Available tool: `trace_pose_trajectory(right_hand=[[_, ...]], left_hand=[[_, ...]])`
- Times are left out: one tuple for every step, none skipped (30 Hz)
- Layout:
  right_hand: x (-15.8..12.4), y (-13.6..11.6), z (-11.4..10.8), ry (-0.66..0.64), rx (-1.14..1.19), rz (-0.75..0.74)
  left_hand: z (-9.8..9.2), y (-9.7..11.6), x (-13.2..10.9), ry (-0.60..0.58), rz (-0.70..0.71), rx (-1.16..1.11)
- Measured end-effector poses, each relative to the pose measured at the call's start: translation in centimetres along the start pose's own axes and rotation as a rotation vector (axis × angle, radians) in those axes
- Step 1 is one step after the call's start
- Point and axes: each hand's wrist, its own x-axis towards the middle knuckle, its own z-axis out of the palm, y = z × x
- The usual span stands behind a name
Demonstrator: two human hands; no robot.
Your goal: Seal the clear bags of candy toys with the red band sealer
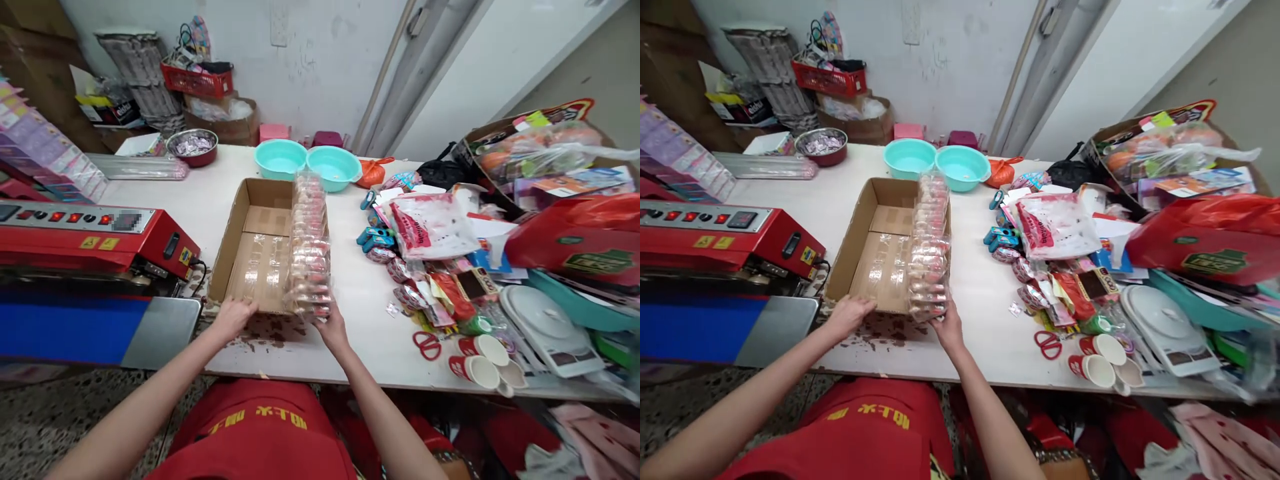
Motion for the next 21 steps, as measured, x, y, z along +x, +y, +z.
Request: trace_pose_trajectory(right_hand=[[0.1,-0.1,0.2,-0.009,0.016,0.004],[0.2,-0.3,0.1,-0.009,0.028,-0.007],[0.0,-0.4,-0.1,0.009,0.031,-0.045],[-0.2,-0.7,-0.6,0.044,0.022,-0.108],[-0.5,-0.9,-1.1,0.085,-0.007,-0.194],[-0.8,-1.3,-1.9,0.118,-0.062,-0.298],[-1.0,-1.7,-2.6,0.127,-0.142,-0.409],[-1.0,-2.3,-3.4,0.102,-0.239,-0.511],[-1.0,-2.8,-4.2,0.055,-0.338,-0.590],[-0.8,-3.4,-4.9,-0.007,-0.427,-0.638],[-0.4,-4.1,-5.7,-0.061,-0.500,-0.658],[0.0,-4.7,-6.3,-0.103,-0.559,-0.659],[0.5,-5.3,-6.9,-0.135,-0.605,-0.653],[1.1,-6.0,-7.5,-0.161,-0.638,-0.650],[1.6,-6.8,-8.0,-0.185,-0.657,-0.655],[2.1,-7.6,-8.4,-0.212,-0.661,-0.667],[2.6,-8.6,-8.8,-0.240,-0.645,-0.678],[3.0,-9.8,-9.1,-0.263,-0.605,-0.686],[3.5,-11.0,-9.3,-0.282,-0.546,-0.683],[4.0,-12.4,-9.4,-0.299,-0.472,-0.673],[4.4,-13.9,-9.4,-0.310,-0.390,-0.652]], left_hand=[[-0.6,0.0,0.0,0.046,-0.029,-0.029],[-1.1,0.3,-0.1,0.108,-0.042,-0.070],[-1.7,0.9,-0.2,0.181,-0.028,-0.118],[-2.3,1.8,-0.3,0.253,0.023,-0.163],[-2.8,3.0,-0.3,0.314,0.105,-0.196],[-3.2,4.2,-0.3,0.356,0.204,-0.211],[-3.4,5.4,-0.2,0.383,0.298,-0.207],[-3.5,6.5,0.0,0.397,0.372,-0.186],[-3.4,7.3,0.2,0.405,0.410,-0.156],[-3.3,7.7,0.5,0.412,0.413,-0.124],[-3.2,7.9,0.7,0.418,0.392,-0.094],[-3.1,7.8,0.9,0.420,0.363,-0.073],[-3.2,7.4,1.0,0.423,0.335,-0.067],[-3.4,6.9,1.1,0.428,0.312,-0.076],[-3.9,6.4,1.1,0.435,0.294,-0.099],[-4.6,5.9,1.1,0.442,0.281,-0.136],[-5.6,5.4,1.0,0.448,0.269,-0.185],[-6.7,5.0,1.0,0.450,0.258,-0.245],[-8.0,4.7,0.9,0.444,0.253,-0.317],[-9.3,4.4,0.8,0.433,0.257,-0.406],[-10.6,4.0,0.7,0.422,0.268,-0.517]])
